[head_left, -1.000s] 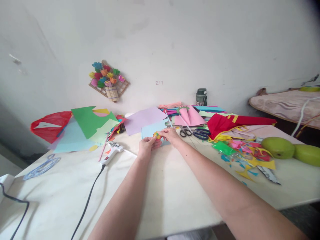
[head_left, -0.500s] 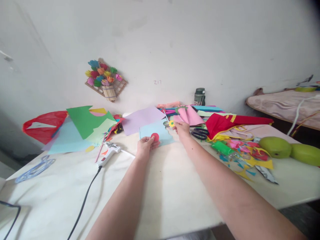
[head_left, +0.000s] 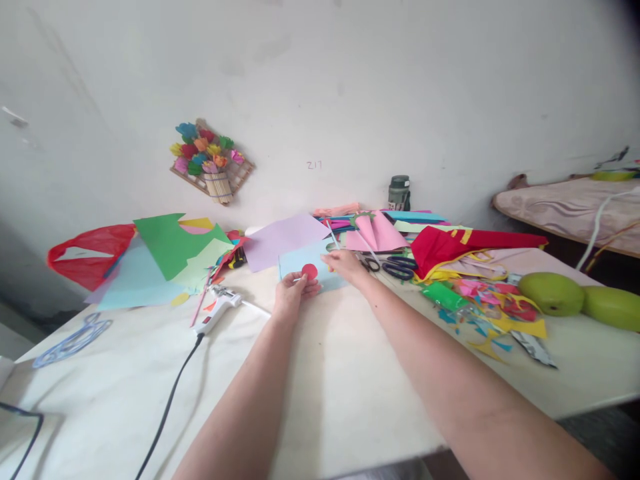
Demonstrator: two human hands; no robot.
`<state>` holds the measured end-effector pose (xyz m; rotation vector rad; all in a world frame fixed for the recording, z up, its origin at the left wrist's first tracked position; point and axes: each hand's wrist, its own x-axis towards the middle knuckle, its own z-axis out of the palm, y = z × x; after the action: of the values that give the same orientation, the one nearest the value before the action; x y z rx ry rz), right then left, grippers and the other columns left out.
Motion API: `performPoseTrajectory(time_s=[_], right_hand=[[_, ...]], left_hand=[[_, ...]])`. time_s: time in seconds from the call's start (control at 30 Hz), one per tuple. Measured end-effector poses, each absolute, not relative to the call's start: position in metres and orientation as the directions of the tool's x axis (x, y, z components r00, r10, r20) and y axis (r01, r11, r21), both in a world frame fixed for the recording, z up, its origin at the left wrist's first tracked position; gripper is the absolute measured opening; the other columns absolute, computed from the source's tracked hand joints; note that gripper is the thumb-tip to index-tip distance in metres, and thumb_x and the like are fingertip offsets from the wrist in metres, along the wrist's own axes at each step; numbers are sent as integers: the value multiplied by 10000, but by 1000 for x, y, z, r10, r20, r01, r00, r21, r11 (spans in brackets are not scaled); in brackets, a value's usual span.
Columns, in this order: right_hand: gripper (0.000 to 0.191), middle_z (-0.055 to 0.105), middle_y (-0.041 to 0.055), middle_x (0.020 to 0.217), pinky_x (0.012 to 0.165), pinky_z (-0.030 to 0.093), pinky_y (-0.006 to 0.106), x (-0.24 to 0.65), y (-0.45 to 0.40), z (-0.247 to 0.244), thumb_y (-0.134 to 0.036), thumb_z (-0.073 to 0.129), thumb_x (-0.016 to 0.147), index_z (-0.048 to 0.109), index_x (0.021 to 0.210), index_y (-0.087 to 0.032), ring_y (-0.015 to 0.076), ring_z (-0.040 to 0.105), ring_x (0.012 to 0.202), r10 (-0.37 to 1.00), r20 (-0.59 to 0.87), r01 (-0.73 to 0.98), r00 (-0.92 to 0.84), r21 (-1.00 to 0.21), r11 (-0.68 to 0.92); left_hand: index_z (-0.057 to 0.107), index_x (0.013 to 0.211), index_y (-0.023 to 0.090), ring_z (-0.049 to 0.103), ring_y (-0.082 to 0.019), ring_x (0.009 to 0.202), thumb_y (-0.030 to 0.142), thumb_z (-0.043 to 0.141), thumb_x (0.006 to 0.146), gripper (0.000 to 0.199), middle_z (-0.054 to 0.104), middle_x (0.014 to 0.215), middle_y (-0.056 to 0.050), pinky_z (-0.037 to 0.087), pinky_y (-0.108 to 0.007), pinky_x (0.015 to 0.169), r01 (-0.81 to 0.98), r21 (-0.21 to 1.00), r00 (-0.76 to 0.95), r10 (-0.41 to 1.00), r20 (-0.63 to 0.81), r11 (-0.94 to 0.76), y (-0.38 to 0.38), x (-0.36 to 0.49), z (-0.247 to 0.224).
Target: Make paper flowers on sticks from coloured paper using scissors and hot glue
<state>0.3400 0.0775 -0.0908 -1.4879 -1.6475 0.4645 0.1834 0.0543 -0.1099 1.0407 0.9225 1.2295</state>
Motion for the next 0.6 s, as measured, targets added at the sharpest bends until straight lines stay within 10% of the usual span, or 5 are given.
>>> performPoseTrajectory(time_s=[0.13,0.37,0.6], right_hand=[[229,513,-30,444,489,350,195,327,77,-92,-361,579,632,562,547,-149,71,439,439,955,287,327,-75,-898,295],[238,579,21,495,398,342,196,359,108,-104,-338,506,663,571,548,-140,88,456,405,833,262,232,487,-958,166],[160,602,58,495,415,376,230,405,132,-119,-206,498,650,623,592,-124,148,518,446,743,158,354,651,-928,-112]], left_hand=[[484,790,144,625,-157,558,291,645,661,254,641,609,-50,488,-258,545,-225,974,142,990,17,16,53,184,-111],[477,793,136,609,-133,523,280,601,705,210,629,603,-52,482,-239,528,-179,983,119,993,-6,28,58,187,-116],[483,746,138,601,-113,539,164,632,658,175,616,606,-43,495,-241,596,-126,988,21,996,-85,87,64,191,-119]])
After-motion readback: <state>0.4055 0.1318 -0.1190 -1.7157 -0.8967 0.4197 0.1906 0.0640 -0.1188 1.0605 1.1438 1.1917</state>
